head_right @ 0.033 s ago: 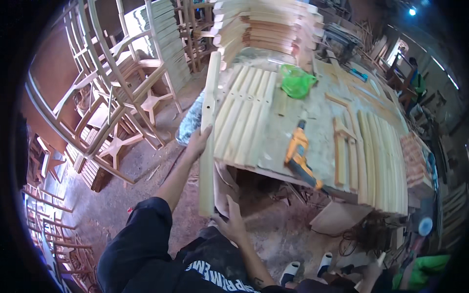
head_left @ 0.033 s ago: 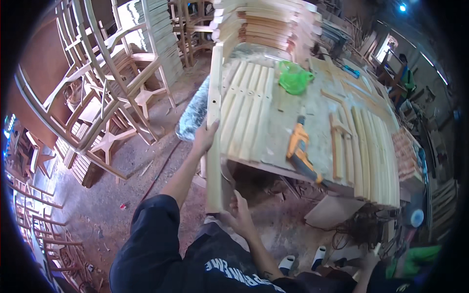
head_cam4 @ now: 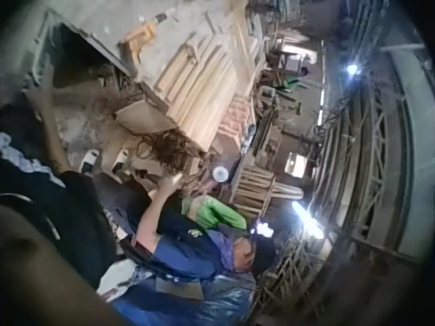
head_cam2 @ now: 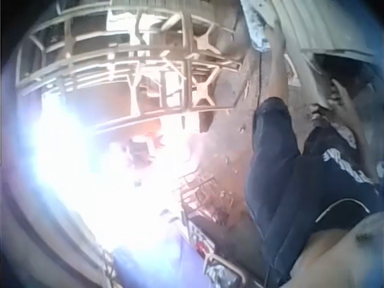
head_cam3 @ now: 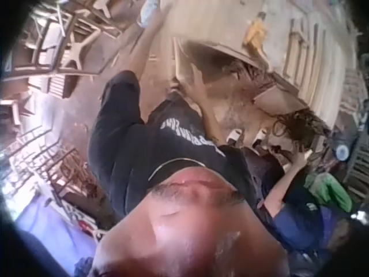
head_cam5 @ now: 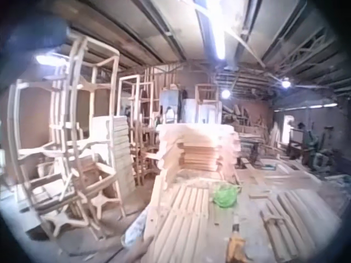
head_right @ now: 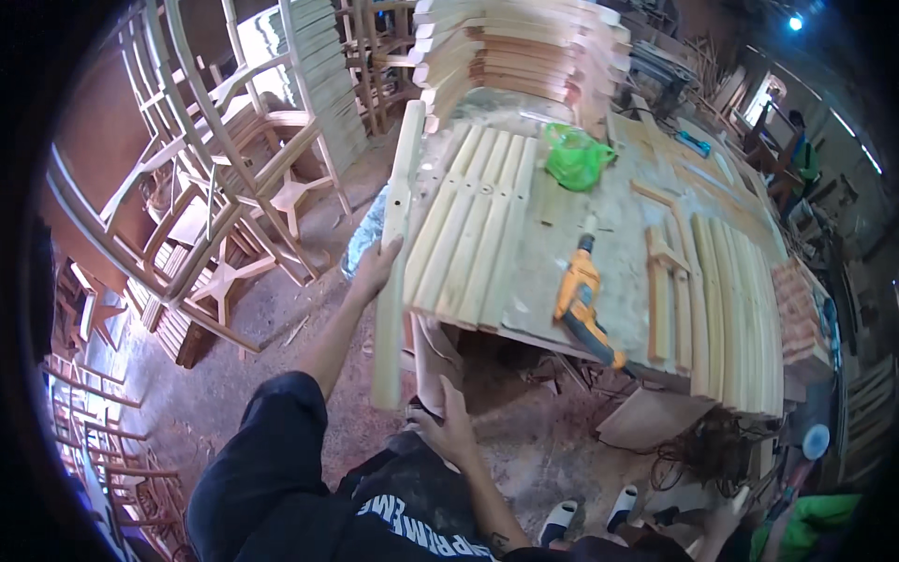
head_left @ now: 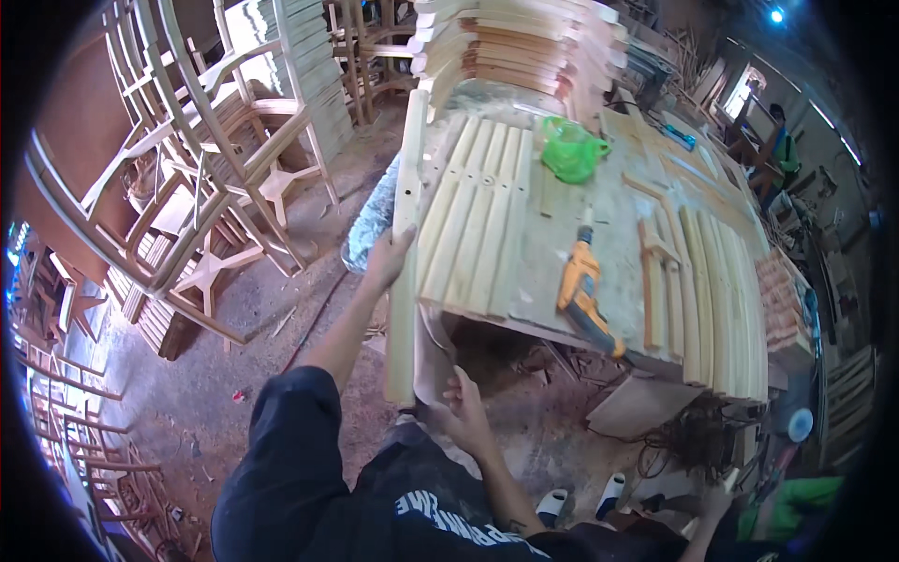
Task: The person aligns wooden slats on a workbench and uses a handheld power drill to bore holes into the ends of the wooden pieces.
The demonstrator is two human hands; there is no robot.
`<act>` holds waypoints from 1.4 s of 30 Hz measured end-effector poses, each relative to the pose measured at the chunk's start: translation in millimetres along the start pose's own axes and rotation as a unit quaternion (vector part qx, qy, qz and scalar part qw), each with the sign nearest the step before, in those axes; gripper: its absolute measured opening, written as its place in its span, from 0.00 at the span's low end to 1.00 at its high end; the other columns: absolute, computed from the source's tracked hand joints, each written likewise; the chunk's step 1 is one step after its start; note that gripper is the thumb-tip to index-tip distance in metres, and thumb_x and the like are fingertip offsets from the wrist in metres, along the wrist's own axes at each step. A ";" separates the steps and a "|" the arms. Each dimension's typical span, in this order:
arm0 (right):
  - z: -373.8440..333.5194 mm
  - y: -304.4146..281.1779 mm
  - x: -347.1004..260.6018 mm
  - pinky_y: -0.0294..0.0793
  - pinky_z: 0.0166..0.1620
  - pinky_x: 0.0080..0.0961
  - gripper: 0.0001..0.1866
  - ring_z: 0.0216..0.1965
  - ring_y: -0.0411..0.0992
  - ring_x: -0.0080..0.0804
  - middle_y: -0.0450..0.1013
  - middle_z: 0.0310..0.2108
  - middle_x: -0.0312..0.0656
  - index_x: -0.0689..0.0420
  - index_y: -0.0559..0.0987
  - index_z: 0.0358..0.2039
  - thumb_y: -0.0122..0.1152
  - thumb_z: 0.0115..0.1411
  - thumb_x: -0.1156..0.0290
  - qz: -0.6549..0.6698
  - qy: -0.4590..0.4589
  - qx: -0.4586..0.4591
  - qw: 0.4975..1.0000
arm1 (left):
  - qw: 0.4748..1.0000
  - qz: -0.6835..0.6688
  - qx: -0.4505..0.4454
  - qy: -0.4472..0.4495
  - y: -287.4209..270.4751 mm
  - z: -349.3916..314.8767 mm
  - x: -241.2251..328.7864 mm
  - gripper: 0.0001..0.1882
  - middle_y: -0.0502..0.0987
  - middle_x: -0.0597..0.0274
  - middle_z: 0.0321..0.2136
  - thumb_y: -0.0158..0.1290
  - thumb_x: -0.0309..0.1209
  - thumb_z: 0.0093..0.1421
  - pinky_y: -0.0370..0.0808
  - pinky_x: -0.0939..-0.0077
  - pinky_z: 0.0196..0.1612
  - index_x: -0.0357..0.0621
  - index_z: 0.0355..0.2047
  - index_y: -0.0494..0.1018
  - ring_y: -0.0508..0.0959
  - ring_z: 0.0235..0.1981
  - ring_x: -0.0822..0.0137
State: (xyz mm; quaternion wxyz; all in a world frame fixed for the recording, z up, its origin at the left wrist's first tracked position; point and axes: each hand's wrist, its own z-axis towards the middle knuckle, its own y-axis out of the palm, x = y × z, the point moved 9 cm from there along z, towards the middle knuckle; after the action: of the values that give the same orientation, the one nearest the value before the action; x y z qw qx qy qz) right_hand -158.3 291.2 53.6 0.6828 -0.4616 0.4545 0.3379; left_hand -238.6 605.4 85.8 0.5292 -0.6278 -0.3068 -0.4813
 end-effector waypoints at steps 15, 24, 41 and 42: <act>16.9 -63.0 81.2 0.67 0.46 0.22 0.24 0.41 0.67 0.27 0.68 0.41 0.39 0.62 0.65 0.56 0.54 0.62 0.67 0.073 0.312 0.256 0.912 | 0.962 0.254 -0.095 -0.041 24.9 229.4 -70.2 0.36 0.71 0.32 0.45 0.42 0.58 0.59 0.69 0.55 0.50 0.34 0.51 0.66 0.73 0.46 0.41; 124.5 -73.7 88.8 0.67 0.46 0.23 0.18 0.43 0.68 0.31 0.69 0.41 0.45 0.65 0.70 0.46 0.57 0.58 0.68 -0.165 0.248 0.227 0.927 | 0.952 0.288 -0.101 0.014 25.6 238.6 -95.0 0.32 0.63 0.36 0.52 0.42 0.53 0.60 0.67 0.55 0.53 0.41 0.55 0.64 0.69 0.50 0.42; 130.1 -46.0 116.2 0.64 0.52 0.32 0.32 0.46 0.66 0.44 0.66 0.42 0.55 0.62 0.61 0.60 0.58 0.57 0.65 -0.041 0.150 0.256 0.954 | 0.973 0.182 -0.114 0.084 -35.0 79.3 -129.0 0.36 0.57 0.39 0.60 0.48 0.43 0.62 0.55 0.63 0.62 0.30 0.61 0.52 0.59 0.61 0.48; 121.2 -54.0 109.2 0.65 0.51 0.32 0.32 0.46 0.66 0.44 0.66 0.42 0.55 0.62 0.61 0.60 0.57 0.57 0.65 -0.070 0.152 0.265 0.950 | 0.970 0.173 -0.133 0.104 -20.9 77.9 -118.9 0.36 0.57 0.39 0.60 0.48 0.43 0.62 0.55 0.63 0.62 0.30 0.61 0.52 0.59 0.61 0.48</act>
State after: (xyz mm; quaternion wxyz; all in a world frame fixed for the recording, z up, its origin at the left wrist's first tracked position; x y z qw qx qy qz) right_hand -34.2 390.8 -11.3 0.7251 -0.3407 0.5928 0.0823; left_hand -277.0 700.2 -15.2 0.5452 -0.6825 -0.0696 -0.4817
